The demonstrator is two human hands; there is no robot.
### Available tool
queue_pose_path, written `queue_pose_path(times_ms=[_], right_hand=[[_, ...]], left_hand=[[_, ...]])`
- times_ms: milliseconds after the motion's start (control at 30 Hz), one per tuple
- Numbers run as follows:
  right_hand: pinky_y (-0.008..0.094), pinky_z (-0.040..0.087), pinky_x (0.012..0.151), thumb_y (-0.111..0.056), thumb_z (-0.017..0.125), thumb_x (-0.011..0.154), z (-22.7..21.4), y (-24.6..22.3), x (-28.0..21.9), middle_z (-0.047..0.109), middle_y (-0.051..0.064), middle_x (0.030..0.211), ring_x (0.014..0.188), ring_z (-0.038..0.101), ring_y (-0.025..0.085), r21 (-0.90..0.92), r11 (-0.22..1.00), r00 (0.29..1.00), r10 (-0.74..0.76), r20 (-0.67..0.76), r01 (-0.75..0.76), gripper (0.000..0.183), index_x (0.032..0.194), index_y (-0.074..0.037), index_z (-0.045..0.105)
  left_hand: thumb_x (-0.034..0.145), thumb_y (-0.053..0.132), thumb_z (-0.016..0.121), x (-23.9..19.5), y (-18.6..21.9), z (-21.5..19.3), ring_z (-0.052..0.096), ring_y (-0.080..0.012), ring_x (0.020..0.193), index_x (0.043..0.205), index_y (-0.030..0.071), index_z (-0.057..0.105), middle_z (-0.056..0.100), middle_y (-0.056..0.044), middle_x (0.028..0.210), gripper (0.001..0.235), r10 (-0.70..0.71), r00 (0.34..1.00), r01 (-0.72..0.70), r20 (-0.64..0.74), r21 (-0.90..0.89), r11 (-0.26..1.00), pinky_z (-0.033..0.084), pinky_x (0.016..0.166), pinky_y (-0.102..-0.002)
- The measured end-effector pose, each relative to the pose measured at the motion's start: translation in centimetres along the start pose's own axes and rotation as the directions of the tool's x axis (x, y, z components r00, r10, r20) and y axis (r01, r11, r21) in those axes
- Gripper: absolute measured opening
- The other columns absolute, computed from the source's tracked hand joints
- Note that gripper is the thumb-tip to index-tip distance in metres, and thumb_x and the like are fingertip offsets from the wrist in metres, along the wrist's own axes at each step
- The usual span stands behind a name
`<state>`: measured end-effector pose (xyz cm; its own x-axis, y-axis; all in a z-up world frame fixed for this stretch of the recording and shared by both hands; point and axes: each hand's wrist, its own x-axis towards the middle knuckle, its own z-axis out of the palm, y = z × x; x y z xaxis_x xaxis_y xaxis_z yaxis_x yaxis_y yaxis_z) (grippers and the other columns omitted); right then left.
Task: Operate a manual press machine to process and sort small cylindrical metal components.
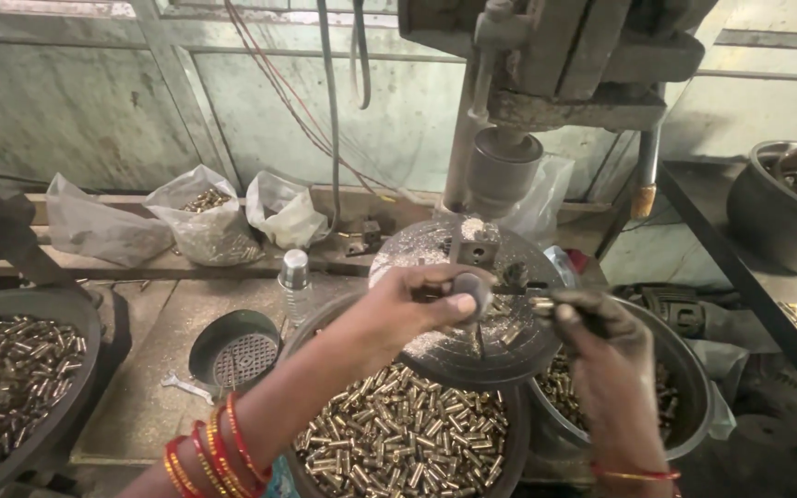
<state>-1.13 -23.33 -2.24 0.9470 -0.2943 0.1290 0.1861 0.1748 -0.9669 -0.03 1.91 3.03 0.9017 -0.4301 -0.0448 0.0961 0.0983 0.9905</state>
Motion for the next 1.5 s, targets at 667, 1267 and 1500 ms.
queue_pose_path(times_ms=[667, 1267, 1500], right_hand=[[0.025, 0.05, 0.077, -0.008, 0.072, 0.089, 5.1, -1.2, -1.4, 0.077, 0.004, 0.11, 0.088, 0.066, 0.013, -0.359, 0.894, 0.963, -0.251, 0.094, 0.268, 0.032, 0.121, -0.009, 0.073], [0.032, 0.049, 0.085, 0.002, 0.067, 0.093, 4.7, 0.2, -1.5, 0.07, 0.006, 0.112, 0.097, 0.062, 0.019, -0.509, 0.7, 0.85, -0.509, 0.136, 0.5, 0.024, 0.114, -0.008, 0.073], [0.054, 0.048, 0.097, -0.02, 0.08, 0.092, 6.6, -10.1, 4.6, 0.047, 0.019, 0.13, 0.122, 0.05, 0.037, -0.575, 0.29, 0.443, -0.885, 0.144, 0.765, 0.058, 0.137, 0.002, 0.051]], left_hand=[[0.083, 0.009, 0.08, -0.2, 0.7, 0.5, 0.077, -0.0145, 0.087, 0.113, 0.012, 0.078, 0.081, -0.007, 0.104, 0.031, 0.499, 0.856, -0.295, -0.139, 0.661, 0.69, 0.063, 0.079, -0.029], [0.078, 0.011, 0.085, 2.2, 1.6, -0.1, 0.045, -0.0384, 0.138, 0.141, 0.007, 0.043, 0.044, -0.022, 0.153, 0.077, 0.466, 0.867, -0.137, -0.178, 0.814, 0.565, 0.036, 0.111, -0.049], [0.079, 0.008, 0.079, 2.0, 3.3, 0.7, 0.041, -0.0366, 0.144, 0.148, 0.006, 0.032, 0.051, -0.02, 0.146, 0.083, 0.319, 0.927, -0.127, -0.196, 0.636, 0.761, 0.027, 0.122, -0.049]])
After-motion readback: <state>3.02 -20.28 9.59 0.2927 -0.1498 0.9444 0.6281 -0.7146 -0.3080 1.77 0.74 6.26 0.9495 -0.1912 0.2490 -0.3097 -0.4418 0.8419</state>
